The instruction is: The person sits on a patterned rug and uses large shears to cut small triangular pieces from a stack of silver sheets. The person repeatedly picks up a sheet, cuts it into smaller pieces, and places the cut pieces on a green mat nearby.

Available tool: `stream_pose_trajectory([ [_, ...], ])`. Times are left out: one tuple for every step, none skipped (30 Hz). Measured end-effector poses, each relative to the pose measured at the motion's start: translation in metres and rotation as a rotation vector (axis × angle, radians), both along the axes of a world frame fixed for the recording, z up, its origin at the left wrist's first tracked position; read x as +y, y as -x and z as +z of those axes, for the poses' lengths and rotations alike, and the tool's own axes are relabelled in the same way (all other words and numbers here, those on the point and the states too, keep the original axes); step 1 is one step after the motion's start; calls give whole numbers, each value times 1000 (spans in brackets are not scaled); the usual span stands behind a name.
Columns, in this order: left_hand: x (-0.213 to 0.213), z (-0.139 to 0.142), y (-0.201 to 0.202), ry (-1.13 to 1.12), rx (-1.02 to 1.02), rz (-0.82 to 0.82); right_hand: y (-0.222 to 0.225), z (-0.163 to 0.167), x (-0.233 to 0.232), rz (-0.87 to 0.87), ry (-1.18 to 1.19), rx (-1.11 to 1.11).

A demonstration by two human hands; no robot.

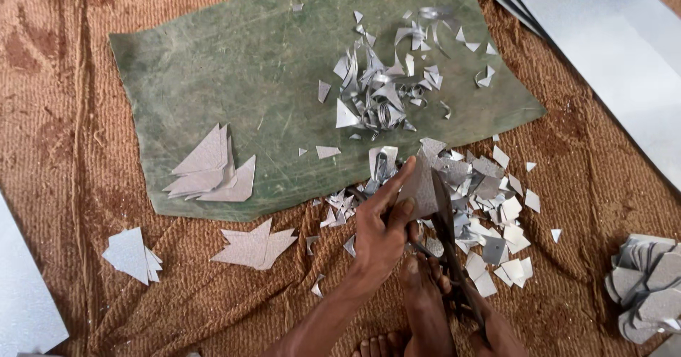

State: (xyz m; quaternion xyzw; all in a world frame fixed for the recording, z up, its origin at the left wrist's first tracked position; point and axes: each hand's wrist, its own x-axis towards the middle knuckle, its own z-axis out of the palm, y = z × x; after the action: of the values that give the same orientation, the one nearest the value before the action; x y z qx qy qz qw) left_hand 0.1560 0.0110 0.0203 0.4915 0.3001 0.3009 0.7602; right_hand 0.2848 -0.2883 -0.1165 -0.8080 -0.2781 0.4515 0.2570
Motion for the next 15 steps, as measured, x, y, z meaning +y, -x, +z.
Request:
stream_pose_trajectory([
  [0, 1, 0, -3, 21, 1, 3, 10, 2, -22, 20, 27],
  [-1, 2, 0, -10, 31, 8, 5, 20, 6, 11, 0, 31],
  [-2, 3, -1, -25, 36, 15, 4, 28, 11, 43, -28, 31],
  [-3, 3, -1, -41, 39, 21, 5, 35, 17, 75, -57, 28],
  [-4, 3, -2, -56, 23, 31, 6, 42, 21, 54, -48, 52],
  [-5, 3, -2, -69, 10, 42, 8, 49, 23, 32, -37, 79],
  [-6, 3, -2, -82, -4, 51, 9, 54, 25, 9, -27, 106],
  [-8, 2, -3, -89, 19, 56, 9, 57, 27, 11, -62, 129],
  [-8, 1, -4, -98, 42, 61, 9, 59, 28, 13, -99, 152],
  [-9, -1, -4, -104, 65, 66, 9, 60, 28, 13, -134, 176],
  [-10, -3, -5, -213, 56, 91, 9, 59, 27, -3, -63, 151],
  [-10, -6, -6, -322, 45, 116, 10, 57, 26, -18, 8, 126],
  [-10, -8, -7, -432, 36, 143, 10, 55, 24, -30, 79, 102],
  [-11, -10, -6, -439, 37, 150, 11, 52, 22, 2, 13, 109],
  [-11, -12, -7, -447, 34, 154, 11, 50, 19, 32, -55, 112],
])
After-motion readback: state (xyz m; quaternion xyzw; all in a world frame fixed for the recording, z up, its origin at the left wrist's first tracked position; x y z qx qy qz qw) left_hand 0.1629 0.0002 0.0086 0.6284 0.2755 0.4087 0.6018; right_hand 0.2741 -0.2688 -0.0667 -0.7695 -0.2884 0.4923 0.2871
